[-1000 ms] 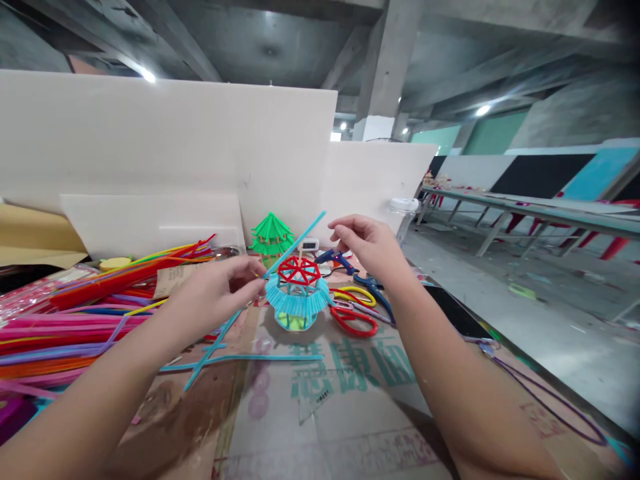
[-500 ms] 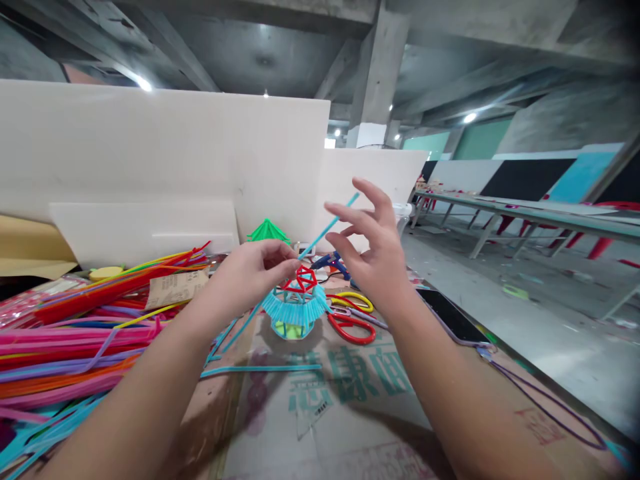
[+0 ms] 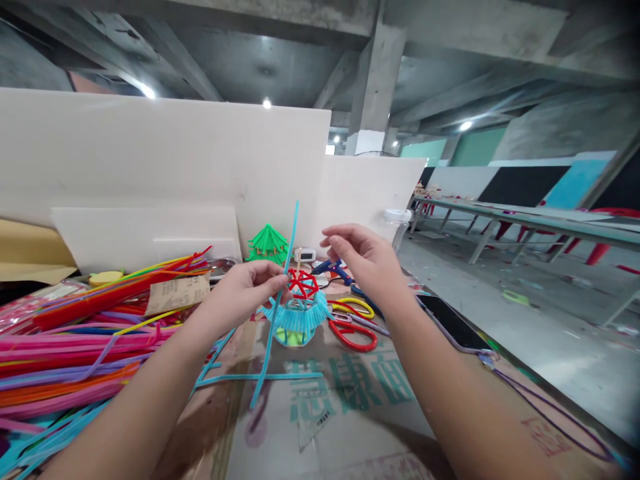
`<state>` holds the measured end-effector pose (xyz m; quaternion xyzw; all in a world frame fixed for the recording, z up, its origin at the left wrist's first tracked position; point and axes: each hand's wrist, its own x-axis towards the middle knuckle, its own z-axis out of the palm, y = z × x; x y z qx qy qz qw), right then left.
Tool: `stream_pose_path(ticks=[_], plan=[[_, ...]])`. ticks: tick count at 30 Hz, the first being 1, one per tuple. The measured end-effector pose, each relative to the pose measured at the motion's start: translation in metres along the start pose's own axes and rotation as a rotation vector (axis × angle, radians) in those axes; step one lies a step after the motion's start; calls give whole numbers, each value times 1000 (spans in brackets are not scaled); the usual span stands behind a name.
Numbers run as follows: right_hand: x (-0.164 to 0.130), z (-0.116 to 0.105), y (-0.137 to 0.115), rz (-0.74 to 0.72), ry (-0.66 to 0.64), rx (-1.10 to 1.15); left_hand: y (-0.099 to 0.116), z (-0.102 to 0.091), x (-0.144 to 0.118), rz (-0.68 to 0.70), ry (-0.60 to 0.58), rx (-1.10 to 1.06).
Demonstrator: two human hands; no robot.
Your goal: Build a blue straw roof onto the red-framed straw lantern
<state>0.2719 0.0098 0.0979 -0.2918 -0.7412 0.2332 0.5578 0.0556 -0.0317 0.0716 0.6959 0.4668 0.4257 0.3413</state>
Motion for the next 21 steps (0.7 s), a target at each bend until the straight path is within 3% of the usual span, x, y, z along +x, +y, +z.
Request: stream_pose_path(ticks=[3, 6, 13, 18, 21], plan=[[-3, 8, -7, 127, -119, 108, 3, 5, -4, -30, -146, 19], [-5, 15, -10, 174, -215, 136, 8, 12, -8, -33, -213, 28], [0, 18, 10, 252, -143, 365, 6, 8, -7, -21, -225, 128], [3, 12, 12, 329, -298, 333, 3, 5, -7, -47, -257, 287], [1, 16, 12, 340, -320, 264, 2, 5, -6, -4, -233, 280]])
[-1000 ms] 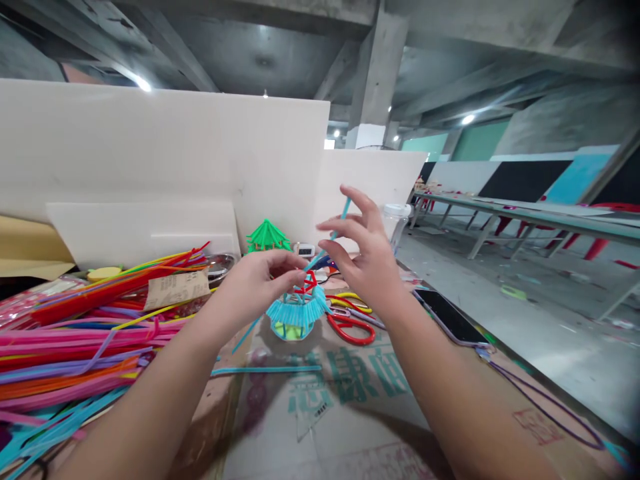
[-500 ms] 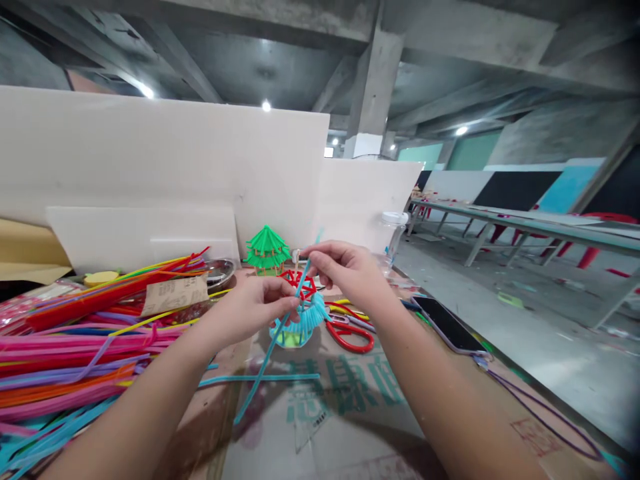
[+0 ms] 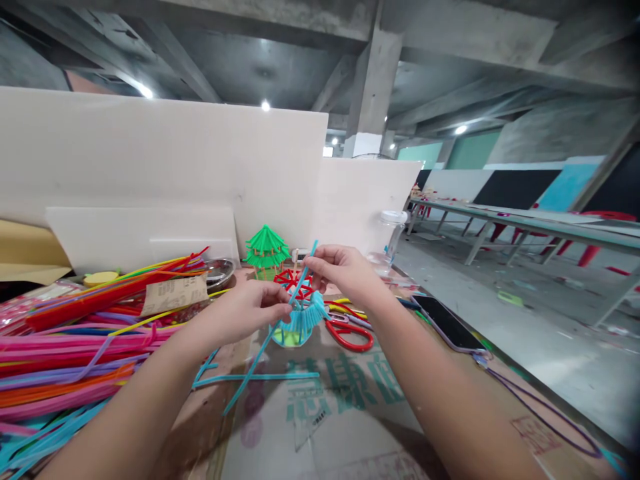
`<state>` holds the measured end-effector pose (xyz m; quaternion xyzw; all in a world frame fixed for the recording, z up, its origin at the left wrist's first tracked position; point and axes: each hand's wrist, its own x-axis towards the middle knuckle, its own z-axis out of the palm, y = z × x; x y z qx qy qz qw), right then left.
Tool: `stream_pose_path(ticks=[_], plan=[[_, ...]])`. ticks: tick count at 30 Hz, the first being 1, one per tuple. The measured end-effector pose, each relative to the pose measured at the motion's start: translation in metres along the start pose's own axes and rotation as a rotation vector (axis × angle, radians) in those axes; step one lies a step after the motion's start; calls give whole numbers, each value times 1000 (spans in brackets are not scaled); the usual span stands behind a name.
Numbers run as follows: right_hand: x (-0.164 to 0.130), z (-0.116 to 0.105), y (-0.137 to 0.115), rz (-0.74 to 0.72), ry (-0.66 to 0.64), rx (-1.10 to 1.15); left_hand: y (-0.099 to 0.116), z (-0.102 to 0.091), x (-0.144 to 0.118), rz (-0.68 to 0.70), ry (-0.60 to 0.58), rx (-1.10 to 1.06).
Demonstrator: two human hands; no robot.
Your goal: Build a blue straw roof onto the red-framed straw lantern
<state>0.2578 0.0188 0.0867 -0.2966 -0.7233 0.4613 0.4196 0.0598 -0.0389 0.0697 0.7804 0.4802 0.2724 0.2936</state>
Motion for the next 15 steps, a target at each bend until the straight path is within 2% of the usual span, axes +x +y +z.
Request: stream_pose_path(ticks=[4, 7, 10, 15], plan=[[3, 17, 10, 16, 12, -3, 1, 3, 4, 61, 210, -196], [3, 28, 16, 0, 37, -37, 2, 7, 7, 68, 306, -263], [1, 26, 15, -32, 85, -156, 2, 8, 8, 62, 393, -160], [8, 0, 17, -167, 320, -380, -5, 5, 9, 12, 524, 181]])
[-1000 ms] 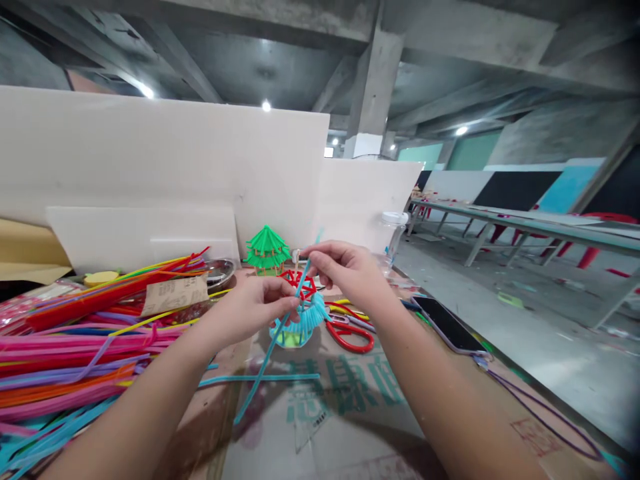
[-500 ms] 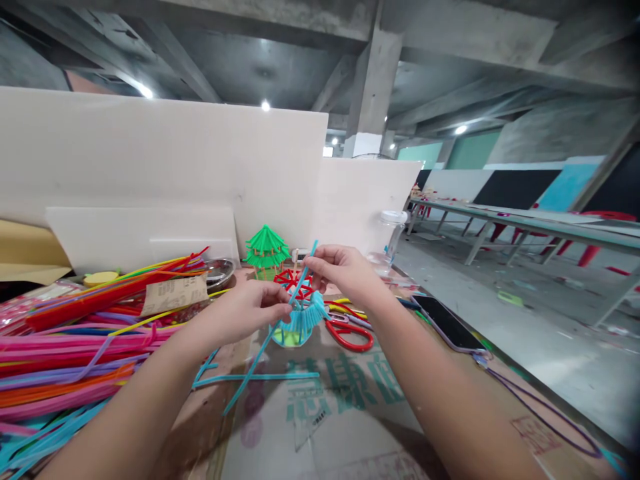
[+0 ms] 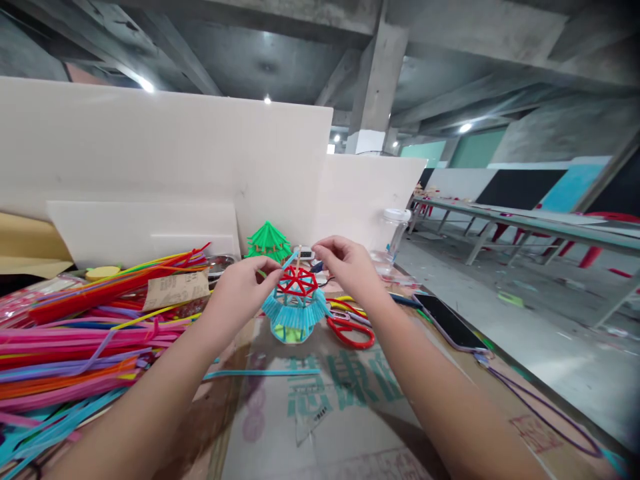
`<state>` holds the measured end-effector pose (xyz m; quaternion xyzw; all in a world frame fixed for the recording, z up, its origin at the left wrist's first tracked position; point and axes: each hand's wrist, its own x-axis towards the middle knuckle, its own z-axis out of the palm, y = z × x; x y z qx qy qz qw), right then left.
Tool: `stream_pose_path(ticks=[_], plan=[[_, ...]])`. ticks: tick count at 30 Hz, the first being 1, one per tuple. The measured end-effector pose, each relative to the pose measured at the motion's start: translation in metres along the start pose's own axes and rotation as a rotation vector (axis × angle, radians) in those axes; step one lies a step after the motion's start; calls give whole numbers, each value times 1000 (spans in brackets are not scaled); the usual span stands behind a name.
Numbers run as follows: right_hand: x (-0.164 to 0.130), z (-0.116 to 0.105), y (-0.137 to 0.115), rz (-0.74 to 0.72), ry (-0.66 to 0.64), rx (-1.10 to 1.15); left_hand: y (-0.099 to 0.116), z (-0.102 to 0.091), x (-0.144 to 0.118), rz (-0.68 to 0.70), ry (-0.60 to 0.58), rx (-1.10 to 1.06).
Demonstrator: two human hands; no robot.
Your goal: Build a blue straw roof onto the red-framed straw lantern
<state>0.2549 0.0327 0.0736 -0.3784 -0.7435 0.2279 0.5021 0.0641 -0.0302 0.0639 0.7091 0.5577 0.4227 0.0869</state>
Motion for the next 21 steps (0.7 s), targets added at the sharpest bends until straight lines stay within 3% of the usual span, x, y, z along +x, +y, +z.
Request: stream_pose_path(ticks=[6, 13, 18, 21], plan=[[7, 6, 17, 46, -63, 21, -11, 11, 4, 47, 27, 88], [3, 20, 24, 71, -117, 207, -12, 15, 4, 38, -14, 71], [1, 12, 15, -110, 24, 129, -6, 3, 4, 18, -45, 16], [-1, 7, 10, -156, 14, 45, -13, -2, 7, 3, -3, -57]])
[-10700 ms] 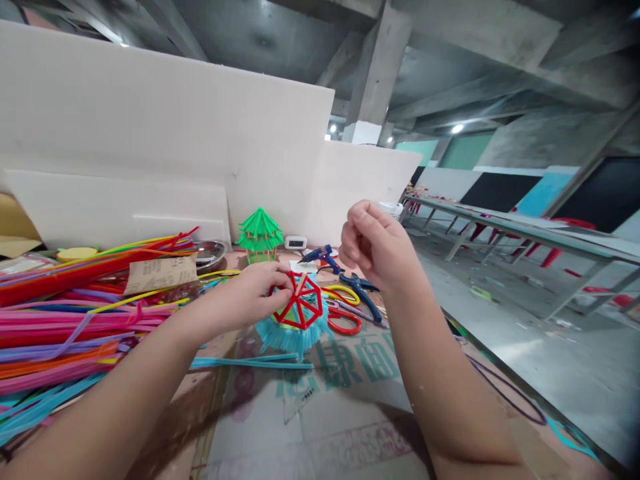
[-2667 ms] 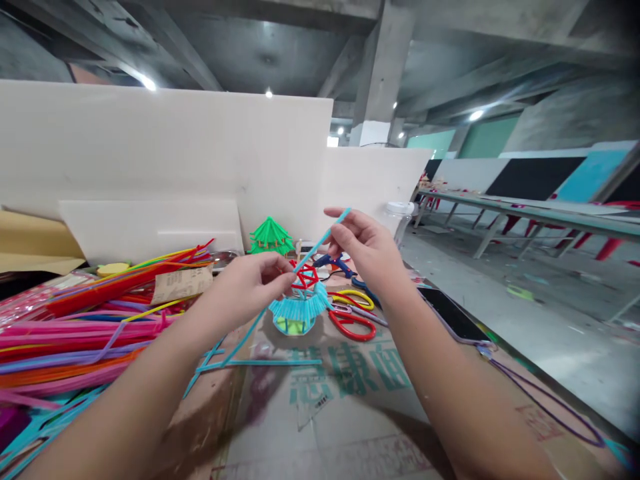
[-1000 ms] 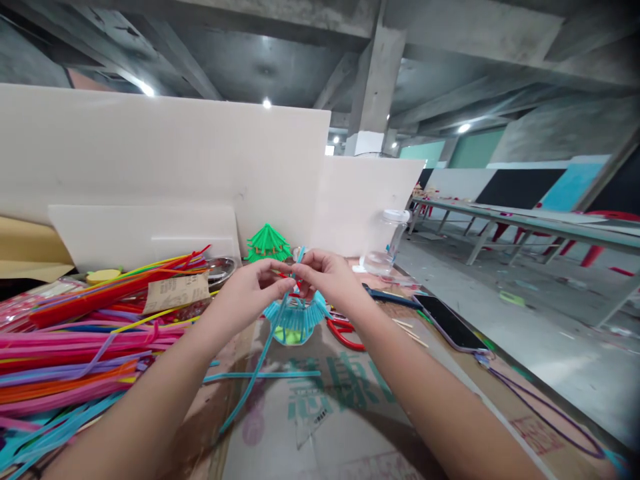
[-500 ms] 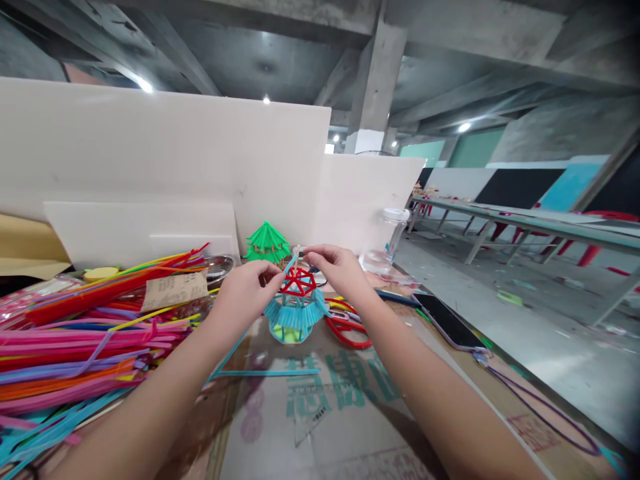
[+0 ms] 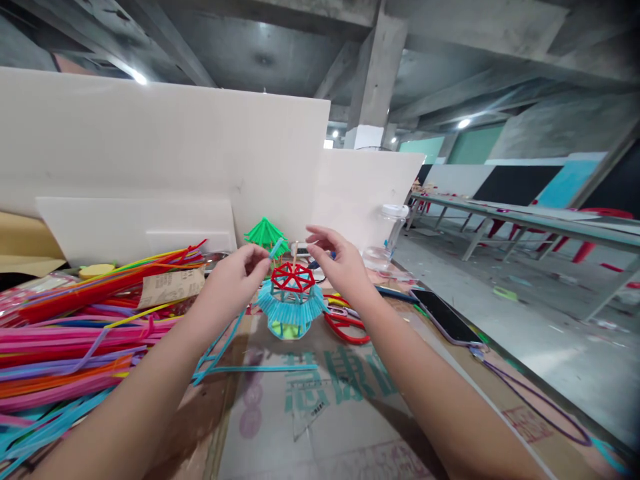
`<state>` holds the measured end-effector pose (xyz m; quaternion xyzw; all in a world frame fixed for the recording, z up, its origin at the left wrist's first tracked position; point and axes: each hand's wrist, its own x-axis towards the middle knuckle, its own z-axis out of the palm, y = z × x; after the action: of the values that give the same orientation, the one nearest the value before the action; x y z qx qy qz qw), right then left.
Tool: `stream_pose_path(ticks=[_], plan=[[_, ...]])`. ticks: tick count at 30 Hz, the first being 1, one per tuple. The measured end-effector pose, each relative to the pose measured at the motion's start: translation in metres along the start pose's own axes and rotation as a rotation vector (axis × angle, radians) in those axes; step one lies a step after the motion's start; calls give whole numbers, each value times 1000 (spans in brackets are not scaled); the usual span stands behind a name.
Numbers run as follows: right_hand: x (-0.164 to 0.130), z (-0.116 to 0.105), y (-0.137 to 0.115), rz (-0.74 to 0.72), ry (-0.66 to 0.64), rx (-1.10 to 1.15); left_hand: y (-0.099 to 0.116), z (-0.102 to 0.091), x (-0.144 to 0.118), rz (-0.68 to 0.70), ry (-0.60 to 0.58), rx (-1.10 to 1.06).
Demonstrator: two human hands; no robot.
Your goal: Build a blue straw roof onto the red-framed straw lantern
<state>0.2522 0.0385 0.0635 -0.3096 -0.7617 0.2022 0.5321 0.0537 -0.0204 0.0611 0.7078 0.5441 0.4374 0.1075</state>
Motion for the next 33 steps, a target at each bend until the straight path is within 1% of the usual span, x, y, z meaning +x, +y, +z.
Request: stream_pose_path(ticks=[3, 6, 9, 13, 16, 20, 23, 27, 29, 33], plan=[[-2, 0, 2, -61, -87, -20, -11, 1, 4, -62, 45, 81], [-2, 3, 7, -139, -154, -83, -19, 5, 6, -99, 14, 162], [-2, 5, 9, -176, -162, -143, -22, 10, 8, -80, -36, 133], [-2, 4, 6, -116, -177, -100, -24, 13, 9, -88, -95, 114], [-3, 5, 2, -68, -221, -50, -23, 13, 9, -79, -112, 117], [-6, 6, -3, -28, -257, -58, -20, 12, 8, -76, -139, 121], [-4, 6, 1, 12, -200, -34, -18, 12, 8, -76, -141, 123], [-1, 10, 13, 108, -142, 67, -22, 13, 9, -62, -140, 104], [-1, 13, 19, 122, -136, 43, -25, 13, 9, -54, -125, 102], [-3, 20, 23, 92, -142, -108, -30, 11, 11, -64, -93, 98]])
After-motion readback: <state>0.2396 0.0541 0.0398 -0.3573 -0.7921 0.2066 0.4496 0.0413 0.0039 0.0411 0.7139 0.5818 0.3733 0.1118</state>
